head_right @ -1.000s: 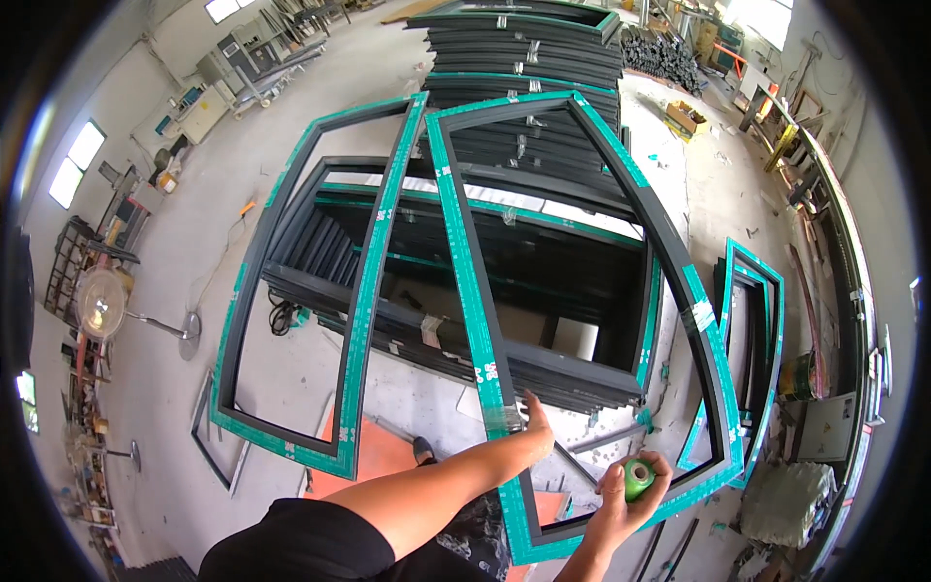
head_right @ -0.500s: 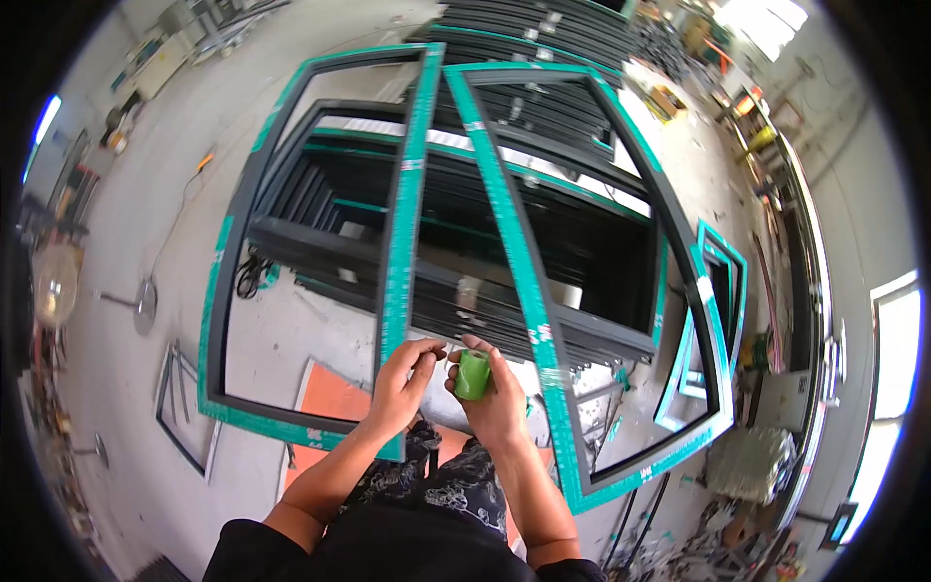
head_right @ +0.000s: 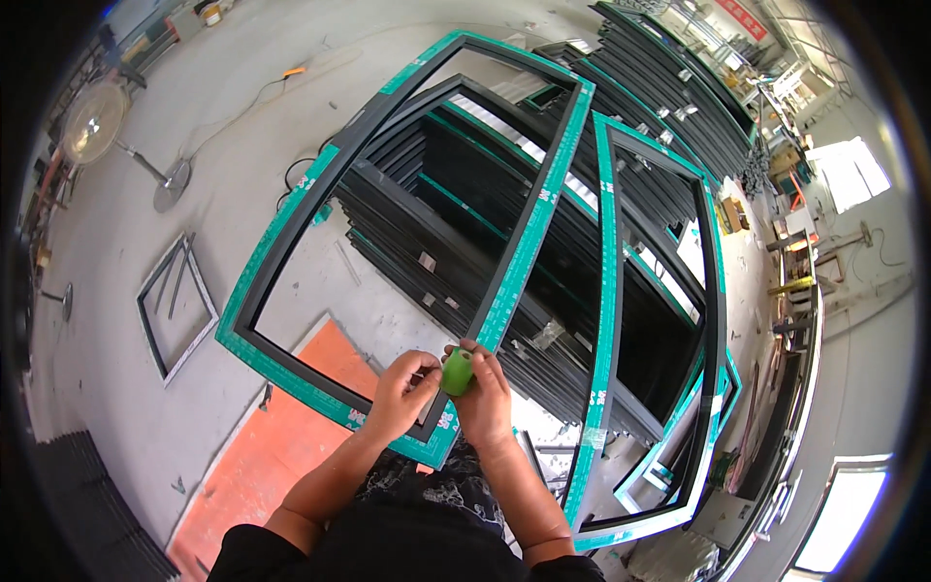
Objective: The person applies green tape to the edges of multiple metal window frames, picking up each frame from a stack and placing it on a central pile.
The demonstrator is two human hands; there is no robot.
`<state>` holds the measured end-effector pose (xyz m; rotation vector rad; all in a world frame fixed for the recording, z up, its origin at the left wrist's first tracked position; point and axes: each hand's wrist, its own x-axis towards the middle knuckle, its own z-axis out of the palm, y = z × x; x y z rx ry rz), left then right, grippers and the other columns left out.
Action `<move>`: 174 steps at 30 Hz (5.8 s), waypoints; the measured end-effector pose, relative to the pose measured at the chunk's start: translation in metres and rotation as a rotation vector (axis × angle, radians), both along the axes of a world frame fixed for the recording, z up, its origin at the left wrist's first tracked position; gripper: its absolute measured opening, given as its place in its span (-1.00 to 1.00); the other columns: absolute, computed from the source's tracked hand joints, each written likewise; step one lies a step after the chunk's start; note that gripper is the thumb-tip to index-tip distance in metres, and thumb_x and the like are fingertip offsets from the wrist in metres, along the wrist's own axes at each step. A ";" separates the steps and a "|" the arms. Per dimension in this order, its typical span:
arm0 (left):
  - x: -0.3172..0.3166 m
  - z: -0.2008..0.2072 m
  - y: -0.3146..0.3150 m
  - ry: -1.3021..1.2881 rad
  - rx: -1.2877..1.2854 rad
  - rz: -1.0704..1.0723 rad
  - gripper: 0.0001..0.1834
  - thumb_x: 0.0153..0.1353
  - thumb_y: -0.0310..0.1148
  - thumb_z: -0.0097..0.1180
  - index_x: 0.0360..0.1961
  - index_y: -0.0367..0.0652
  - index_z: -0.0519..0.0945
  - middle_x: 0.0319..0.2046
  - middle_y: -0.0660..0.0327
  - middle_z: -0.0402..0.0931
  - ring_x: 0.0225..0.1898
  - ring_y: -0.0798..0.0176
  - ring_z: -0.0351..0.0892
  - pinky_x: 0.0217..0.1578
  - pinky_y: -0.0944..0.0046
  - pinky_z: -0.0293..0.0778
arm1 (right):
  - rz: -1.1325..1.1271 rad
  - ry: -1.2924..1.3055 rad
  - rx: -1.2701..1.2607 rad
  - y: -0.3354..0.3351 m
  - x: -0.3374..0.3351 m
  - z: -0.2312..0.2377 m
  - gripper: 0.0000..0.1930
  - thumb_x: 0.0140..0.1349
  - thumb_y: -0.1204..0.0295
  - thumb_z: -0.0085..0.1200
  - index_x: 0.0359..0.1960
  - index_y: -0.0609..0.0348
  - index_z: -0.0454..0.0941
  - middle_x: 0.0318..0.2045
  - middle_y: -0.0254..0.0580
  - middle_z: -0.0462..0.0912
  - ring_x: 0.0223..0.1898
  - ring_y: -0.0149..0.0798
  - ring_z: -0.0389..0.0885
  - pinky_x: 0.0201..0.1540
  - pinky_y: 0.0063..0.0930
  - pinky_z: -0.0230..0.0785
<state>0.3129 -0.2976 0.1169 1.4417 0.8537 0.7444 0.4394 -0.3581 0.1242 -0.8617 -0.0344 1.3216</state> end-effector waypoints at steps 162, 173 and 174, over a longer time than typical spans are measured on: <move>0.131 -0.132 0.071 0.012 -0.546 0.167 -0.62 0.27 -0.14 -0.03 -0.25 -0.31 0.56 -0.52 0.26 0.45 -0.52 0.42 0.40 -0.52 0.42 0.30 | 0.353 -1.709 0.080 0.080 0.135 -0.085 -0.37 -0.21 0.37 0.38 -0.03 0.31 0.45 -0.15 0.04 0.56 -0.13 0.04 0.51 -0.08 -0.23 0.39; 0.113 -0.143 0.077 0.186 -0.553 -0.073 -0.67 0.27 -0.19 -0.07 -0.20 -0.24 0.58 -0.38 0.21 0.53 -0.33 0.33 0.58 -0.39 0.31 0.43 | 0.436 -1.881 -0.167 0.008 0.164 -0.105 -0.36 -0.24 0.48 0.28 0.01 0.30 0.38 -0.16 0.03 0.53 -0.11 0.10 0.45 -0.04 -0.17 0.34; 0.107 -0.156 0.081 0.219 -0.544 0.045 -0.66 0.26 -0.18 -0.05 -0.15 -0.22 0.57 -0.32 0.20 0.54 -0.30 0.31 0.58 -0.37 0.31 0.43 | 0.487 -1.884 -0.259 -0.005 0.167 -0.114 -0.36 -0.25 0.46 0.29 0.00 0.29 0.40 -0.16 0.01 0.54 -0.10 0.07 0.46 -0.03 -0.16 0.34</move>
